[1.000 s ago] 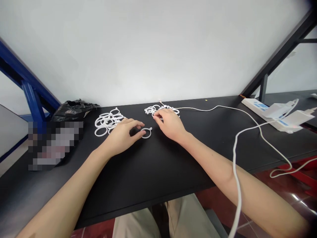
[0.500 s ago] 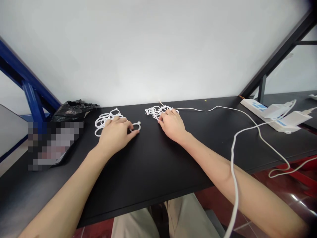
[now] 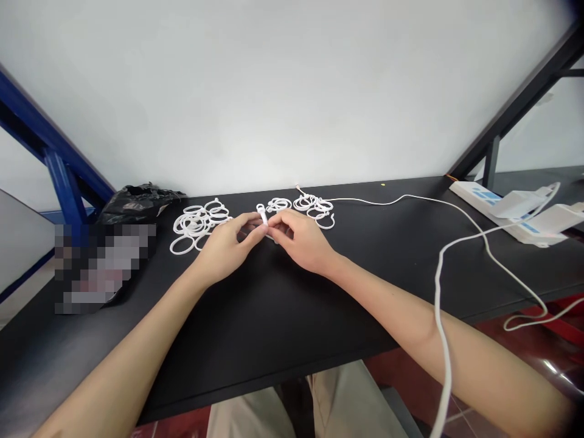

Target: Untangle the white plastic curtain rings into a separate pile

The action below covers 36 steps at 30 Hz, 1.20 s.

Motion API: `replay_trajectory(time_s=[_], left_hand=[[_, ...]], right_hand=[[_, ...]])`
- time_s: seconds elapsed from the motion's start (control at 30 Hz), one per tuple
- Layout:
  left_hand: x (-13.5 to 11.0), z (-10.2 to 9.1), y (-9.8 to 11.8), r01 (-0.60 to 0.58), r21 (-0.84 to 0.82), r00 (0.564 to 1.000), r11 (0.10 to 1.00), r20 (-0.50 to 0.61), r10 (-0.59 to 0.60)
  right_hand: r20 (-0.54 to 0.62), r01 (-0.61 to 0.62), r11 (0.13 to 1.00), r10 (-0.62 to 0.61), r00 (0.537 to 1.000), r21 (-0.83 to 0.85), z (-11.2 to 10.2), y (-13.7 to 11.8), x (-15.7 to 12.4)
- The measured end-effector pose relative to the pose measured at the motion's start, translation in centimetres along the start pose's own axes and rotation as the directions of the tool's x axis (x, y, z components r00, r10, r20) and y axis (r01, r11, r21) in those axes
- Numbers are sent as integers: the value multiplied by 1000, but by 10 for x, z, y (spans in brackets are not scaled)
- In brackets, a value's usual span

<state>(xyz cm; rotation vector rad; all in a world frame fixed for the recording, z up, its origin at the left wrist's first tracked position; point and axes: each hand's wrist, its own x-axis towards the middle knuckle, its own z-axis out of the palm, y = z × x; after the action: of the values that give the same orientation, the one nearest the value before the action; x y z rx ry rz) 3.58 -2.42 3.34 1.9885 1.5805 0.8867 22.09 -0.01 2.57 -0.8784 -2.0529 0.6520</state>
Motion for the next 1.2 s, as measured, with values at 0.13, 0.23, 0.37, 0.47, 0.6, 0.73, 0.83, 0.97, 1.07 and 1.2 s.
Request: replay_trajectory(time_s=[0.13,0.23,0.37,0.47,0.6,0.73,0.83,0.97,1.07,1.2], left_hand=[[-1,-4,2,11,-132,999,991,40,-6],[0,-6,-1,37,-192,999,981,45,-28],[2,-4,-5,41,-249,999,968,28,-35],[1,-3,-5,-2,-165,1000,986,-10,1],[-1,-1,-2,-82,27,997,996,-10,82],[-2,0,-3,-121,70,993,990,-6,121],[-1,0,-4,-114,73,993,991,-17,116],[1,0,-5,-87,88,995,992,-34,90],[1,0,-6,-61,65,997,996,-35,64],[2,-1,-9,-31,29,999,999,-29,31]], right_hand=[[45,17,998,-19,999,55,1,-1,-1],[71,20,997,-25,997,74,1,0,-2],[81,6,998,-10,997,60,2,-2,-3],[14,-90,993,89,996,72,1,-3,-3],[3,-88,994,88,996,66,-1,-5,-2],[-19,-10,1000,10,1000,11,1,-4,-1],[-73,14,1000,-14,997,-8,2,-2,-1],[-113,-23,999,27,993,37,0,1,1],[-139,-77,995,85,987,66,-2,5,3],[-162,-104,991,117,980,83,-4,10,5]])
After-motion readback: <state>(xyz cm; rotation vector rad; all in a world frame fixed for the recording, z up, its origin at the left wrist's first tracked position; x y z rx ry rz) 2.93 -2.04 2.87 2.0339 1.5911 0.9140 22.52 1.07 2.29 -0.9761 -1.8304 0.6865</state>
